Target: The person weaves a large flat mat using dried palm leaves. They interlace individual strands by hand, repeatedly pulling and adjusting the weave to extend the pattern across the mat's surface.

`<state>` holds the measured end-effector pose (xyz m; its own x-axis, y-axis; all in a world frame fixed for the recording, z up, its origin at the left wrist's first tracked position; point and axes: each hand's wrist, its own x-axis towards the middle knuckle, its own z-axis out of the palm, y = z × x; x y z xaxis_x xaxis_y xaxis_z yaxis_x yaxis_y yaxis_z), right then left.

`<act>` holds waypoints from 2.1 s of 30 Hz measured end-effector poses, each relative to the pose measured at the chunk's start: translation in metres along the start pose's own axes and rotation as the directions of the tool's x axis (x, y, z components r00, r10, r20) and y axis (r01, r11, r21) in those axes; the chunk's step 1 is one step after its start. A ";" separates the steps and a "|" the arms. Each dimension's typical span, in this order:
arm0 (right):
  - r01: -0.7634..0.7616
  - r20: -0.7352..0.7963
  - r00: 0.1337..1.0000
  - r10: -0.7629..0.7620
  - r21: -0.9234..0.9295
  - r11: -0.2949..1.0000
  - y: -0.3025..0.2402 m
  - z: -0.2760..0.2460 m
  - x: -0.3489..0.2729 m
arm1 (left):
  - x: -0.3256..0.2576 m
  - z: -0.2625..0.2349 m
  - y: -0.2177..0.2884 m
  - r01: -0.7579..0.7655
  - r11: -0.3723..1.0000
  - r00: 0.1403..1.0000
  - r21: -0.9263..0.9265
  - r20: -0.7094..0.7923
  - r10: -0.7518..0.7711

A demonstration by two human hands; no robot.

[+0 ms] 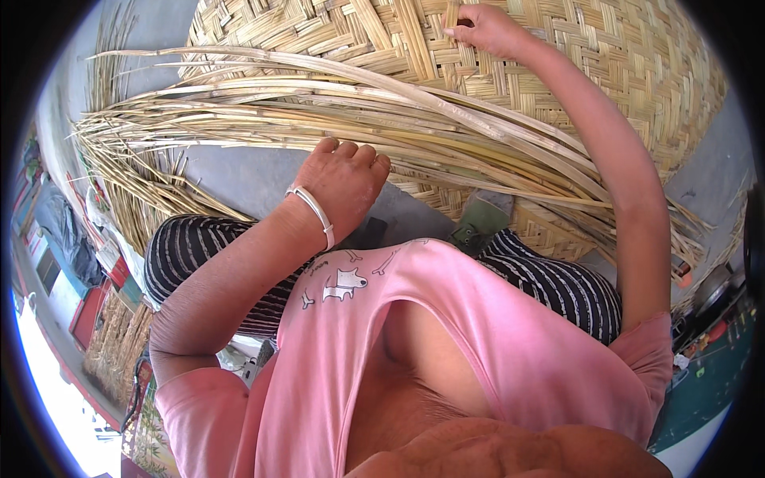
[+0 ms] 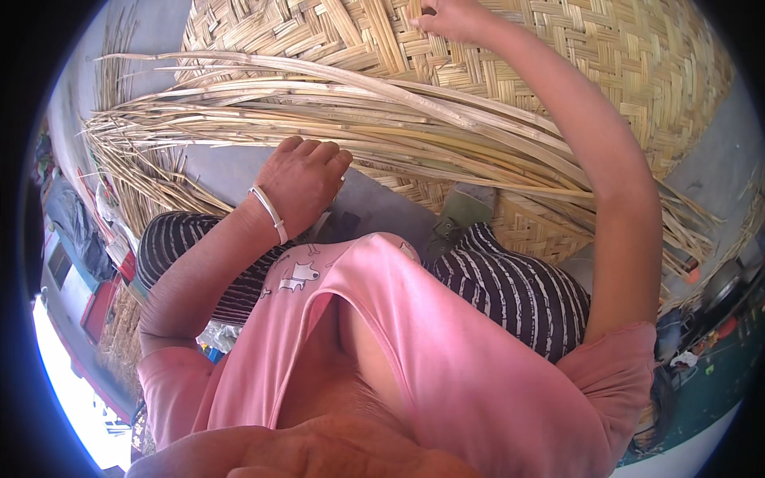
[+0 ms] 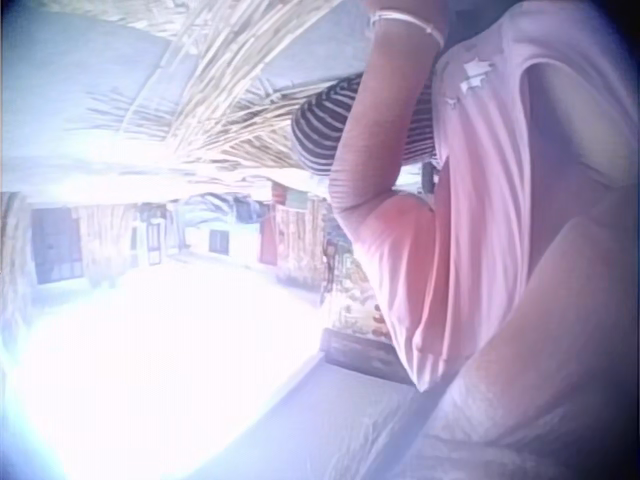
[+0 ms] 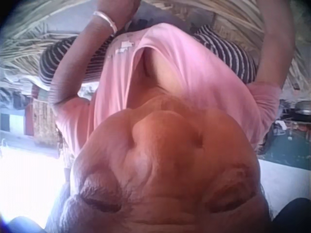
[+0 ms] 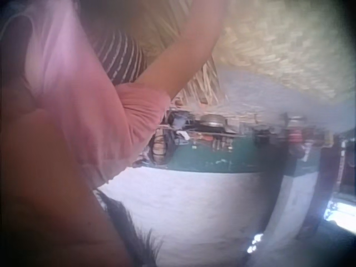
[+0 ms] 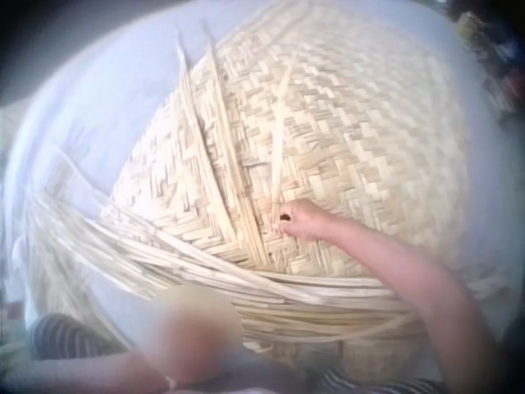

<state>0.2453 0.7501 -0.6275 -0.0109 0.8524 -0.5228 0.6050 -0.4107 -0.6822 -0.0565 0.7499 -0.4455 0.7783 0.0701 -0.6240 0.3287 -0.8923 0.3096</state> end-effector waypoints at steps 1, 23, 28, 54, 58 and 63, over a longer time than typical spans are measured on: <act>0.012 -0.029 0.999 -0.013 -0.006 1.000 0.002 0.001 0.000 | 0.000 -0.001 0.000 0.000 1.000 1.000 0.005 -0.002 0.000; -0.014 0.032 0.999 0.013 0.041 0.999 -0.016 -0.007 0.001 | 0.004 0.003 -0.006 -0.036 0.999 0.999 0.030 -0.020 0.036; 0.091 0.035 0.996 -0.088 -0.132 0.987 -0.012 -0.004 0.012 | 0.005 0.000 -0.009 -0.032 0.999 0.999 0.030 -0.017 0.032; -0.099 0.131 0.989 0.071 0.221 0.970 -0.017 -0.003 0.012 | 0.015 -0.014 -0.022 0.013 0.964 0.977 -0.265 -0.202 -0.069; -0.059 0.117 0.992 0.037 0.196 0.979 -0.011 -0.003 0.010 | 0.042 -0.037 -0.052 0.078 0.863 0.911 -0.499 -0.317 -0.266; 0.026 0.104 0.994 -0.034 0.082 0.996 -0.007 -0.003 0.009 | 0.088 -0.049 -0.081 0.034 0.578 0.835 -0.815 -0.295 -0.465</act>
<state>0.2430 0.7619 -0.6260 -0.1139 0.8278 -0.5494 0.5368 -0.4140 -0.7352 0.0112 0.8502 -0.4905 0.6550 0.6047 -0.4531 0.6523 -0.1497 0.7431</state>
